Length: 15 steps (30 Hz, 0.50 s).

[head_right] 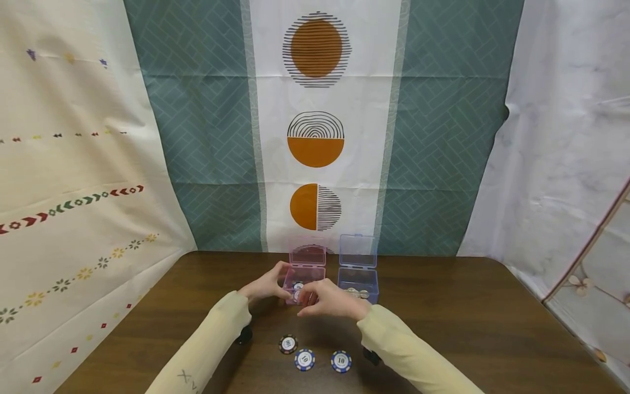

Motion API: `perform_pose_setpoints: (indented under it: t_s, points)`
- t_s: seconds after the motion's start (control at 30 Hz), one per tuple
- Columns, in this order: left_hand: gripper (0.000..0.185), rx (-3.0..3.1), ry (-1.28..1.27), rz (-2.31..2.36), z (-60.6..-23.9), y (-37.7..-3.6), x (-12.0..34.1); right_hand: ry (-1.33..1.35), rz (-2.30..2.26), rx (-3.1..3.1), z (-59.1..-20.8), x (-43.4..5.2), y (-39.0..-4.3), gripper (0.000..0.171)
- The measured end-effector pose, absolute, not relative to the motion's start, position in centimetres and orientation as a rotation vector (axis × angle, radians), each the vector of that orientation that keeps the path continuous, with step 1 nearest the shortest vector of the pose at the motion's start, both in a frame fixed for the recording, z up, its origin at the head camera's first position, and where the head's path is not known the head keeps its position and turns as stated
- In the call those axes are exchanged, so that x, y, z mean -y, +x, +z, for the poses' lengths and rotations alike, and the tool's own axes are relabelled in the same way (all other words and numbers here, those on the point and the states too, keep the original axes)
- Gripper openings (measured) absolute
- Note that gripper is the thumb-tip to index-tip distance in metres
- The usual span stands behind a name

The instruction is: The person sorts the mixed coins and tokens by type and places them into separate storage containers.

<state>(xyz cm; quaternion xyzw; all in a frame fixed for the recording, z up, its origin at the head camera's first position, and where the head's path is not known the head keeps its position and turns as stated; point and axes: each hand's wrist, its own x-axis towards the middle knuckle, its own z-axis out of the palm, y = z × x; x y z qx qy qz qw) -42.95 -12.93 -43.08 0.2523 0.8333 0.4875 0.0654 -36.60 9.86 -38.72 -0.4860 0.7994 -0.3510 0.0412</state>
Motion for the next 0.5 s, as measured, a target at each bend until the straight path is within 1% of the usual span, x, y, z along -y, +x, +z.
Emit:
perform_pose_setpoints:
  t_s: [0.23, 0.5]
  points:
    - [0.071, -2.523, 0.771, 1.454, -42.94, -42.86, 12.87, -1.57, -1.043, -2.385, -39.21, -9.49, -36.09, 0.019]
    - [0.071, -2.518, 0.763, 1.456, -42.93, -42.79, 12.81, -1.556, -0.982, -2.332, -39.79, -8.93, -35.88, 0.02]
